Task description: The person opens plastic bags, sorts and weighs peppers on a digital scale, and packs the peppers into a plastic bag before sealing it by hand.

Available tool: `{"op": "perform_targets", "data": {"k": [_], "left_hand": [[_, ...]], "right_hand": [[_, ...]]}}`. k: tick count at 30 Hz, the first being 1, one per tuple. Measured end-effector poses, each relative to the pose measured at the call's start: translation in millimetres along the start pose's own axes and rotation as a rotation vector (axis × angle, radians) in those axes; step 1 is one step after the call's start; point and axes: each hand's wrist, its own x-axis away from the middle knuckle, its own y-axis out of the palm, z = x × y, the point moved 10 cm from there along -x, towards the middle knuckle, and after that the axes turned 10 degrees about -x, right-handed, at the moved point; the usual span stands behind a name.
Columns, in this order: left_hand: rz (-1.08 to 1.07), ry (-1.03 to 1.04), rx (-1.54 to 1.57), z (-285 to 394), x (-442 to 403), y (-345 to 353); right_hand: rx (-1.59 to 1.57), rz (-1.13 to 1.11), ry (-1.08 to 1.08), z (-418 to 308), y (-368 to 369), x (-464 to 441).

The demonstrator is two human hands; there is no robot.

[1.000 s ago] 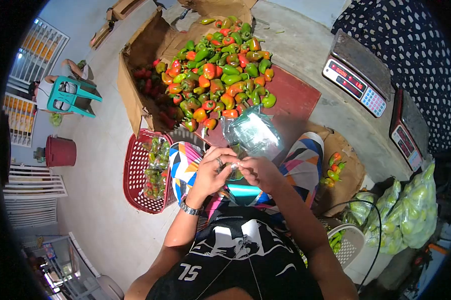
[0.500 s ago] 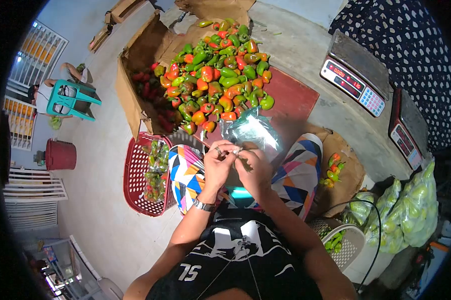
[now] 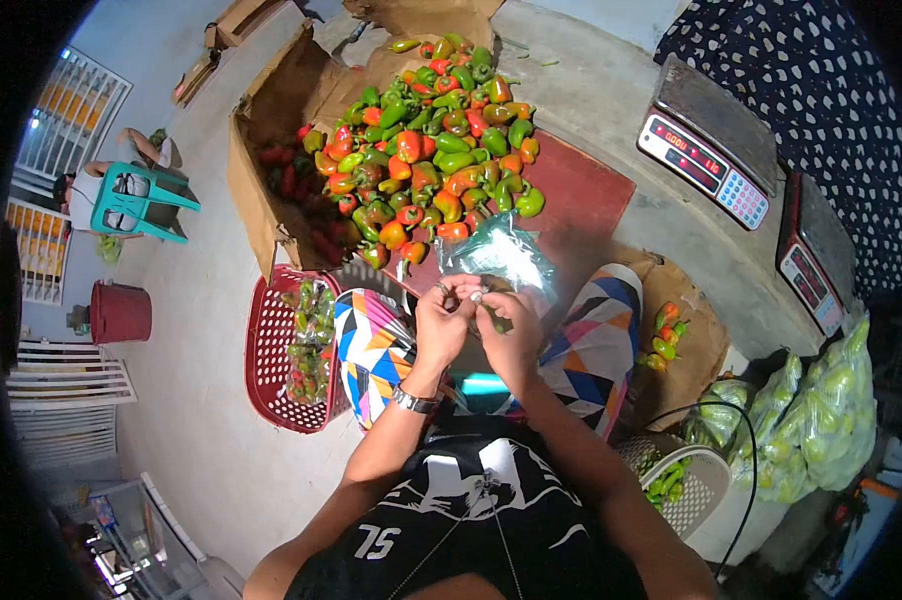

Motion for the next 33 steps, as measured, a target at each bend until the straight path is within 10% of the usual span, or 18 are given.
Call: {"op": "perform_targets", "data": {"k": [15,24,33], "left_hand": [[-0.024,-0.076,0.211,-19,1,-2],[-0.062,0.372,-0.415,35,7,-11],[-0.08,0.58,-0.612,63,16,-2]], "right_hand": [[0.055,-0.365,-0.179,-7,13,-34],[-0.326,-0.55,0.647,90,30,-18],[-0.494,-0.769,0.885,81,28,-15]]}}
